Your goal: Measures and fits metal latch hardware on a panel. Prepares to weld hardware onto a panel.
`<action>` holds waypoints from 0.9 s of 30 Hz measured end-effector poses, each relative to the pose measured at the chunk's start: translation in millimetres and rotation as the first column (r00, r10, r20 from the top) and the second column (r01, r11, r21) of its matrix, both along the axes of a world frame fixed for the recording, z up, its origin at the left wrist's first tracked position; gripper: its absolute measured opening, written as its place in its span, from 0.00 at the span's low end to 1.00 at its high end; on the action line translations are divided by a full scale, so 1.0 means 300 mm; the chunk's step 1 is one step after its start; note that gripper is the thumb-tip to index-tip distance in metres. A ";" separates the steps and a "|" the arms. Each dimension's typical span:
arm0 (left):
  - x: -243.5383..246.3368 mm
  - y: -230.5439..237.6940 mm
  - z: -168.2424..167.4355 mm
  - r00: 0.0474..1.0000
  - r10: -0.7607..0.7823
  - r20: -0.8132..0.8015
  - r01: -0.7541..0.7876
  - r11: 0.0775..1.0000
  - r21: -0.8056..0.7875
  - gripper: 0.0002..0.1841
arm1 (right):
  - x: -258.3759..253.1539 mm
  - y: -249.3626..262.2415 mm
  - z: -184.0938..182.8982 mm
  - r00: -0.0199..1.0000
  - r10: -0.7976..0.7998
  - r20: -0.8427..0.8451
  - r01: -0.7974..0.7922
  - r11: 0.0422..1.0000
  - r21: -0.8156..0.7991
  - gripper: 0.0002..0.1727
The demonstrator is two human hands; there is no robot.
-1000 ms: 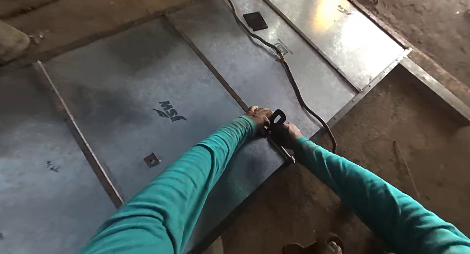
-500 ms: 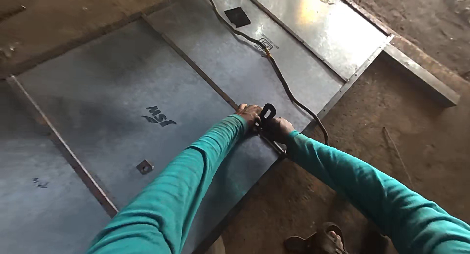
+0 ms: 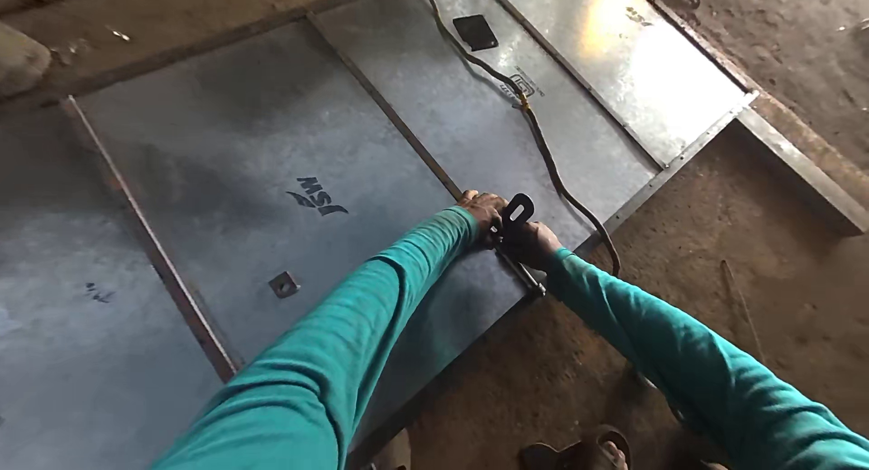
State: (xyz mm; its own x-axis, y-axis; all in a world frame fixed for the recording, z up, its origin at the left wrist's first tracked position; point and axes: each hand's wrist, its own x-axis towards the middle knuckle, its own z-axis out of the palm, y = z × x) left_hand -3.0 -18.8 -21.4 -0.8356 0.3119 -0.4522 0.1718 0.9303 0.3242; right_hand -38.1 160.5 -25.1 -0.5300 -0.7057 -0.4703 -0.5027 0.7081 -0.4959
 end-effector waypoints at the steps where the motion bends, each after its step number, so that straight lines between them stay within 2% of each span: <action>1: -0.001 -0.001 -0.003 1.000 -0.001 -0.006 0.001 1.000 -0.002 0.15 | 0.003 0.000 0.005 1.000 0.010 -0.008 -0.010 1.000 -0.006 0.17; 7: -0.001 0.004 0.003 1.000 0.018 -0.005 -0.018 1.000 0.001 0.16 | 0.000 0.010 0.001 0.997 0.065 -0.036 -0.068 0.992 -0.103 0.16; 13: -0.005 0.007 0.009 0.999 0.036 0.018 -0.037 0.999 0.003 0.19 | 0.003 0.001 0.006 0.999 -0.033 -0.009 0.033 0.999 -0.013 0.18; 16: -0.004 0.009 0.036 0.998 0.025 0.051 -0.025 1.000 -0.003 0.16 | 0.005 0.012 0.013 0.998 -0.060 0.010 0.060 0.998 -0.005 0.19; 22: -0.002 -0.001 0.013 1.000 0.003 0.016 -0.004 1.000 0.026 0.14 | 0.018 0.010 0.018 0.999 -0.033 0.004 0.033 0.999 -0.020 0.16; 27: 0.001 0.003 -0.006 0.999 0.039 0.003 -0.039 0.999 0.015 0.20 | 0.025 0.004 0.017 0.999 -0.039 -0.010 0.038 0.998 -0.042 0.17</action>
State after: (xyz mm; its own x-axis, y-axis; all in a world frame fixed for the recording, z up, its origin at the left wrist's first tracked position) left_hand -2.8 -17.9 -23.2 -0.8461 0.2863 -0.4496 0.1351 0.9312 0.3386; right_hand -30.6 161.7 -20.1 -0.5622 -0.7033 -0.4351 -0.4812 0.7060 -0.5196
